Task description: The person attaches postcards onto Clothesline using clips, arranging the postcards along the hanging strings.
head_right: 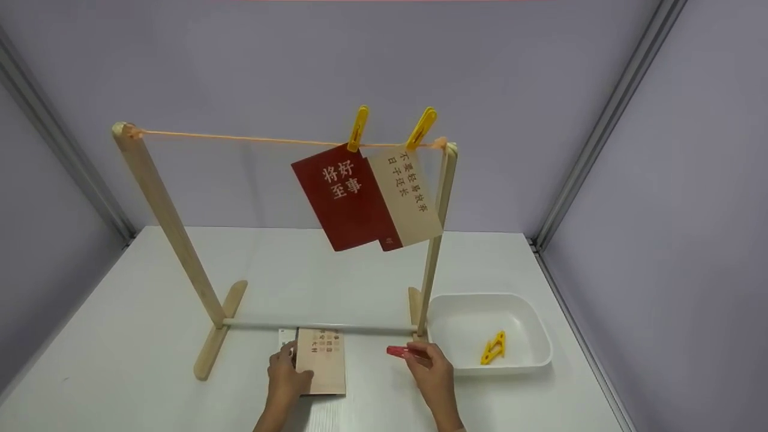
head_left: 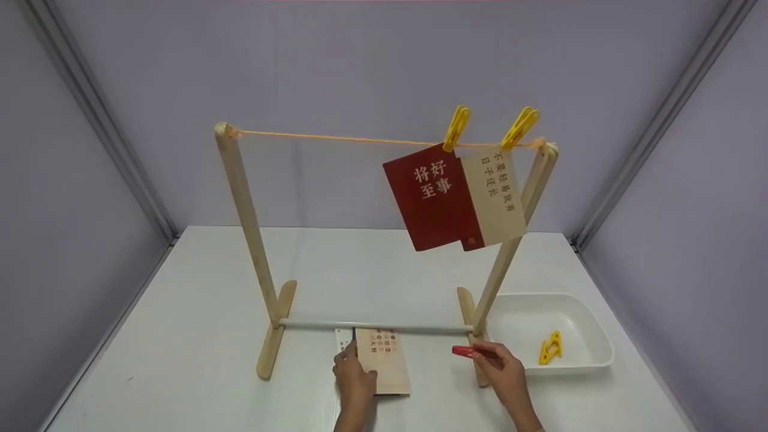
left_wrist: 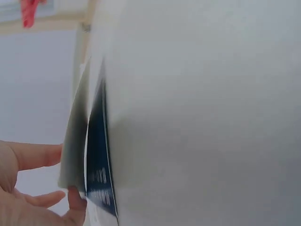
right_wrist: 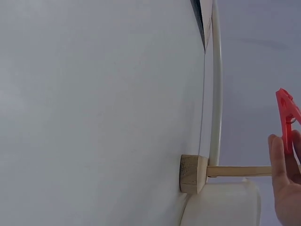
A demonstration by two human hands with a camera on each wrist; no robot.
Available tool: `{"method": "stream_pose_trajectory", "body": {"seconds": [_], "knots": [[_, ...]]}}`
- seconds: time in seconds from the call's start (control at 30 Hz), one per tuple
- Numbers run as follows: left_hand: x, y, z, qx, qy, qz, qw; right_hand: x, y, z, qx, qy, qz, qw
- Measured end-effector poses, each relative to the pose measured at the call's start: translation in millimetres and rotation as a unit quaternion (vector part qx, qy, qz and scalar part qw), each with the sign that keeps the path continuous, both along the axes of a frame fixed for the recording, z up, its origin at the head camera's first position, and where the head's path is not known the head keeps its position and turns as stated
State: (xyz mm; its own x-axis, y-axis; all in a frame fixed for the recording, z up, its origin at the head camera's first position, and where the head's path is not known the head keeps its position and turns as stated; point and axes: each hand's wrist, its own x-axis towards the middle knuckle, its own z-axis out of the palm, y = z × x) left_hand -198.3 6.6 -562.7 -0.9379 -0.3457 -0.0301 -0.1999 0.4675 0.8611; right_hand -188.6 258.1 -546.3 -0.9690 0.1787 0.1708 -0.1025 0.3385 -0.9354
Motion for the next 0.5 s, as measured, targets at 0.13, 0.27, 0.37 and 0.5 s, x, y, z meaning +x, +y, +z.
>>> {"method": "stream_pose_trajectory", "body": {"seconds": [0.13, 0.27, 0.37, 0.5], "knots": [[9.5, -13.3, 2.6, 0.082, -0.058, -0.012, 0.9949, 0.2, 1, -0.5, -0.018, -0.035, -0.007, 0.9992], [18.0, -21.0, 0.4, 0.108, -0.103, -0.016, 0.9887, -0.7, 1, -0.5, -0.06, -0.05, -0.01, 0.9969], [20.7, -24.2, -2.9, 0.105, -0.113, -0.016, 0.9879, -1.7, 1, -2.4, -0.109, -0.039, -0.005, 0.9933], [22.2, -25.2, -4.8, 0.115, -0.103, -0.013, 0.988, -3.3, 4, -1.8, -0.15, -0.027, 0.005, 0.9883]]}}
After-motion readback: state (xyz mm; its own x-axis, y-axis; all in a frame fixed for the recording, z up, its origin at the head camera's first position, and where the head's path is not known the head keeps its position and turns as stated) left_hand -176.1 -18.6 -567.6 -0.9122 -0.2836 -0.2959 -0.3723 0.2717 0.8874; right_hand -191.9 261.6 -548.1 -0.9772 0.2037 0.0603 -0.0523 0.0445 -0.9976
